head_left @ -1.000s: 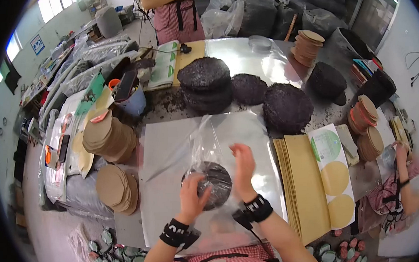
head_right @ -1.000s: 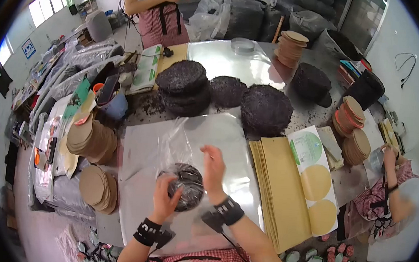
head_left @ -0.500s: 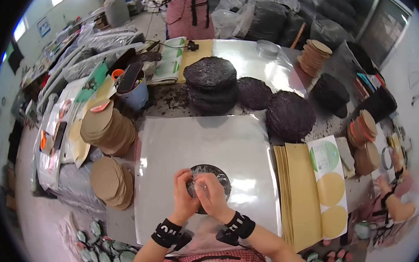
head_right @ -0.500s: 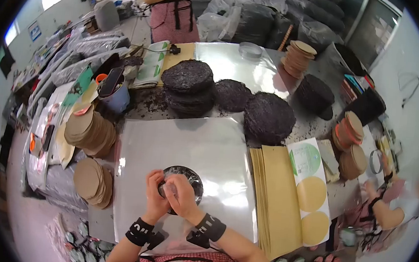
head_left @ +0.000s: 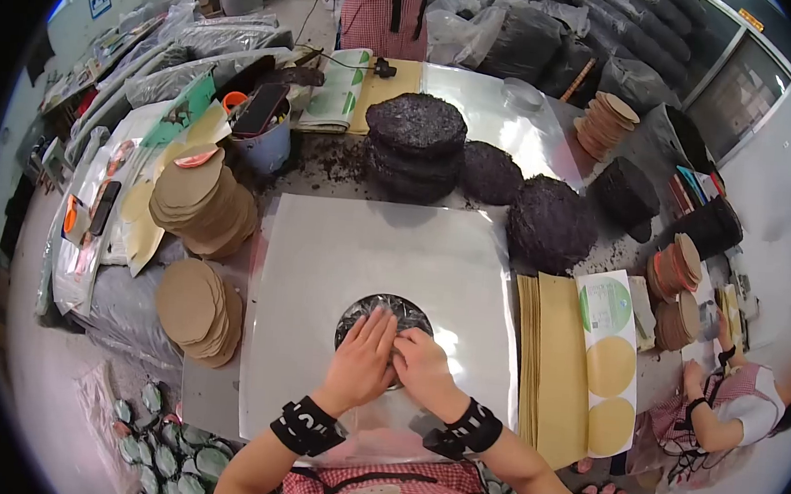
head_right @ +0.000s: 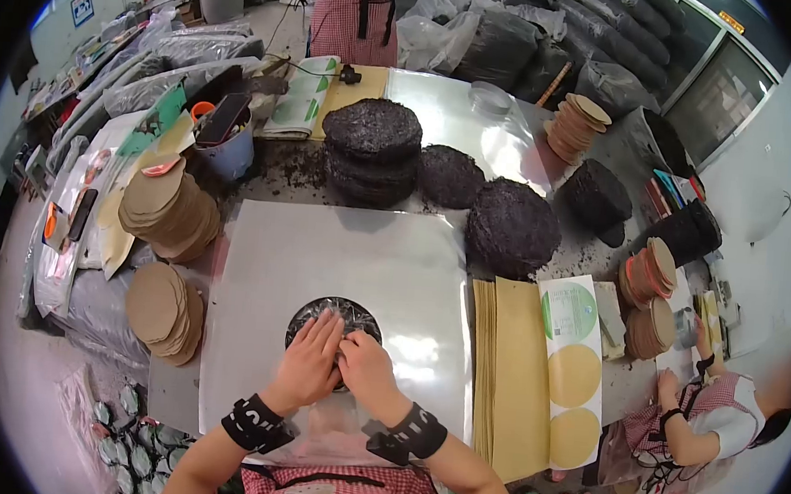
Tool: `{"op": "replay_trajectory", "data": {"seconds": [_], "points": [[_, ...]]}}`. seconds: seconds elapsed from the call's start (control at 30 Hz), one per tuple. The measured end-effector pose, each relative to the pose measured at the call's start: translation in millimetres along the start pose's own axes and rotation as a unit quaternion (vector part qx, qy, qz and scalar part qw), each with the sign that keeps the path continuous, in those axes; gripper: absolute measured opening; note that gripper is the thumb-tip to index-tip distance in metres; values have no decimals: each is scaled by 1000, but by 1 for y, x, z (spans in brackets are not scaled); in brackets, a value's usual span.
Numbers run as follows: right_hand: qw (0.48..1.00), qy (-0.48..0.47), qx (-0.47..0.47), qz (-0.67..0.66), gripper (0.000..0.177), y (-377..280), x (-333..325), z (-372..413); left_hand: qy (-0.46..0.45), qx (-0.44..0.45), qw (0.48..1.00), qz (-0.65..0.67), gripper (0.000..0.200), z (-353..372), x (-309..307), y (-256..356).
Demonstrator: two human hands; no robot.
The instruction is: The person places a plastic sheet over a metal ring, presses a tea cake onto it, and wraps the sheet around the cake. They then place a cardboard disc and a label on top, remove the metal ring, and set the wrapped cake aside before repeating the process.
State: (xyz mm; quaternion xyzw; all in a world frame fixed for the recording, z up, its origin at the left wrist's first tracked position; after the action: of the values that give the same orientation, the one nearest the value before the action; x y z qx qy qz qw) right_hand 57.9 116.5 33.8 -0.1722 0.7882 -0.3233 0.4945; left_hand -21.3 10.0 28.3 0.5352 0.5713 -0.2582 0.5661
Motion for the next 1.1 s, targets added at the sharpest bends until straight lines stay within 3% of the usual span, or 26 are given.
{"op": "replay_trajectory", "data": {"seconds": [0.07, 0.2, 0.23, 0.33, 0.4, 0.43, 0.5, 0.6, 0.77, 0.83, 0.93, 1.03, 1.07, 1.1], "points": [[1000, 11, 6, -23, 8, -3, -13, 0, -10, -5, 1000, -14, 77, -2, 3, 5], [998, -22, -8, 50, 3, 27, 2, -6, -43, 2, 999, -14, 80, -4, 7, 7], [1000, 11, -15, 1, 4, 28, -10, -3, -61, -4, 998, -5, 81, -5, 9, 5], [992, 89, 13, 92, 7, 72, -85, 15, -85, -8, 996, -15, 81, -7, 8, 8], [946, 164, 164, 228, 8, 127, -150, 33, -71, 0, 997, -23, 77, -6, 9, 9], [898, 183, 182, 358, 14, 197, -168, 59, -75, 0, 997, -25, 77, -6, 8, 10], [794, 248, 136, 537, 19, 246, -222, 93, -75, 3, 997, -28, 77, -8, 4, 11], [856, 187, 256, 409, 19, 264, -250, 106, -71, 5, 997, -39, 77, -8, 5, 12], [814, 83, 238, 523, 15, 308, -246, 90, -73, 8, 997, -37, 77, -7, 6, 11], [819, 86, 230, 518, 13, 316, -253, 87, -71, 6, 997, -31, 77, -6, 6, 11], [881, 173, 317, 305, 11, 275, -290, 85, -63, 13, 997, -32, 76, -6, 5, 11], [885, 241, 231, 326, 14, 224, -259, 74, -58, 14, 997, -38, 74, -6, 7, 11], [876, 230, 225, 359, 13, 171, -231, 56, -45, 14, 998, -39, 73, -7, 6, 13], [900, 80, 170, 393, 5, 136, -190, 48, -35, 11, 999, -39, 72, -7, 5, 14]]}}
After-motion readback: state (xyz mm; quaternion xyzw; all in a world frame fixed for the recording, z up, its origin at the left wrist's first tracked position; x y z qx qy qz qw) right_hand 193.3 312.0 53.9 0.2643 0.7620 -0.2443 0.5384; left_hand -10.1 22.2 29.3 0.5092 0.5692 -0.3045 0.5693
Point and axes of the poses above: each hand's wrist, its own z-axis away from the middle knuckle, its own x-axis out of the palm, y = z × x, the point moved 4 cm from there along -z, towards the middle knuckle, and after that the axes turned 4 degrees about -z, right-handed, at the moved point
